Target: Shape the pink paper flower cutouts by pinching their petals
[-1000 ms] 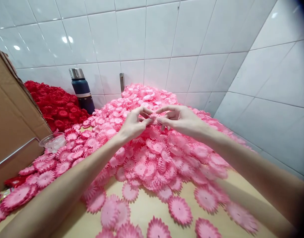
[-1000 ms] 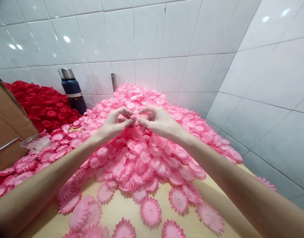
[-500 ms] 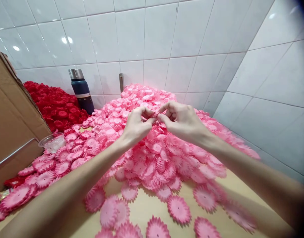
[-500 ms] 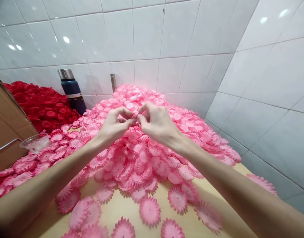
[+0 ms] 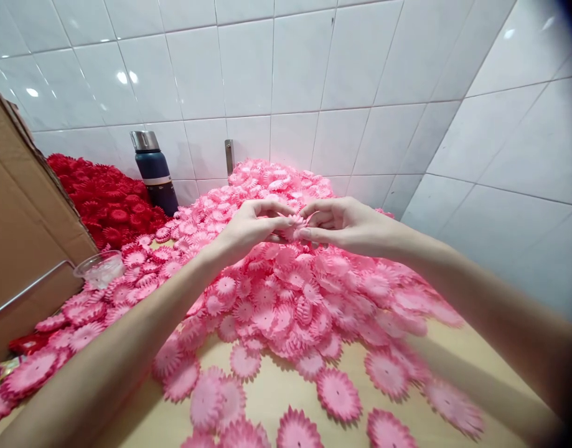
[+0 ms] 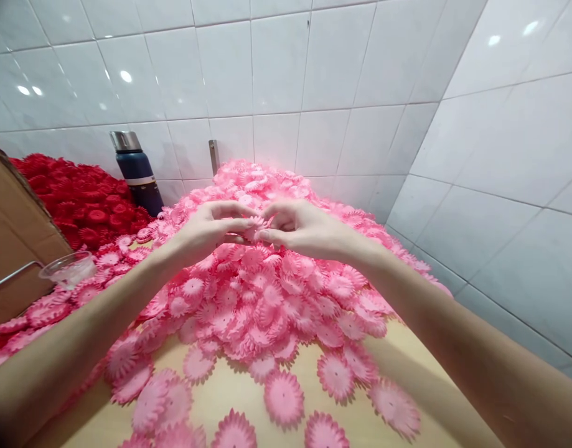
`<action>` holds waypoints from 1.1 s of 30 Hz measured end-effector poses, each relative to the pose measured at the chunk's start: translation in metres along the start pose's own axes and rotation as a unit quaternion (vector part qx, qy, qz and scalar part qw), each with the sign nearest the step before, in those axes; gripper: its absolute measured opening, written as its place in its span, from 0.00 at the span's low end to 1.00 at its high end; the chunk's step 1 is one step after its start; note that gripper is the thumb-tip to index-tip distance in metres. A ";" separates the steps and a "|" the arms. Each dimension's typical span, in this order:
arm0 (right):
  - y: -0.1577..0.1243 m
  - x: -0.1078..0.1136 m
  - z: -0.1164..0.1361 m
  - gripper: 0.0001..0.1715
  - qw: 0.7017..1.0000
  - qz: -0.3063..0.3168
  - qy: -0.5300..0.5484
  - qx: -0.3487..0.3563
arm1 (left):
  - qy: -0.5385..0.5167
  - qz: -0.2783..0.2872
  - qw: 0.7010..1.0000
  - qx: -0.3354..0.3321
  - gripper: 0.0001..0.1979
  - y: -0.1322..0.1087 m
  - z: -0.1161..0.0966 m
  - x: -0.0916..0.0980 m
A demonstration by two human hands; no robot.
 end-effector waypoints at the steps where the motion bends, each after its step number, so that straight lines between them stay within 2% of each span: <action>1: 0.000 0.001 0.000 0.17 1.000 -0.011 -0.006 -0.004 | 0.012 0.009 1.000 -0.013 0.08 0.000 -0.002 -0.001; 6: 0.002 -0.001 -0.005 0.11 0.996 -0.067 -0.036 -0.041 | 0.091 0.006 0.995 -0.041 0.06 -0.003 -0.006 -0.007; 11: 0.000 -0.001 -0.004 0.08 0.989 -0.130 -0.052 -0.047 | 0.159 -0.040 0.984 -0.068 0.02 -0.006 -0.011 -0.013; 13: -0.002 0.003 -0.002 0.07 0.988 -0.137 -0.040 -0.060 | 0.158 -0.051 0.983 -0.079 0.02 -0.007 -0.017 -0.013; 16: -0.005 0.004 0.000 0.09 0.993 -0.072 0.014 -0.087 | 0.139 -0.027 0.988 -0.055 0.03 -0.007 -0.021 -0.012; 19: -0.006 0.004 0.004 0.16 0.995 0.006 0.065 -0.080 | 0.167 0.017 0.985 -0.041 0.10 -0.006 -0.023 -0.007; 21: -0.006 0.007 0.003 0.22 0.992 0.020 0.100 -0.074 | 0.154 0.021 0.986 -0.052 0.16 -0.005 -0.025 -0.001; 24: -0.004 0.011 -0.004 0.27 0.987 0.015 0.138 -0.081 | 0.065 0.053 0.995 -0.049 0.27 -0.005 -0.022 -0.004; 29: -0.003 0.003 -0.003 0.26 0.977 0.059 0.193 -0.063 | 0.067 0.116 0.990 -0.033 0.20 -0.008 -0.017 -0.018; 33: -0.004 0.002 0.002 0.23 0.968 0.066 0.237 -0.043 | 0.037 0.100 0.994 -0.034 0.17 -0.008 -0.017 -0.018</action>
Point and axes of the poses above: each hand's wrist, its own y-axis towards the middle knuckle, its own x-axis out of the back of the hand, z = x × y, the point moved 8 cm from there along y, towards the middle knuckle, and after that the axes turned 9 degrees about -x, right-handed, at the moved point
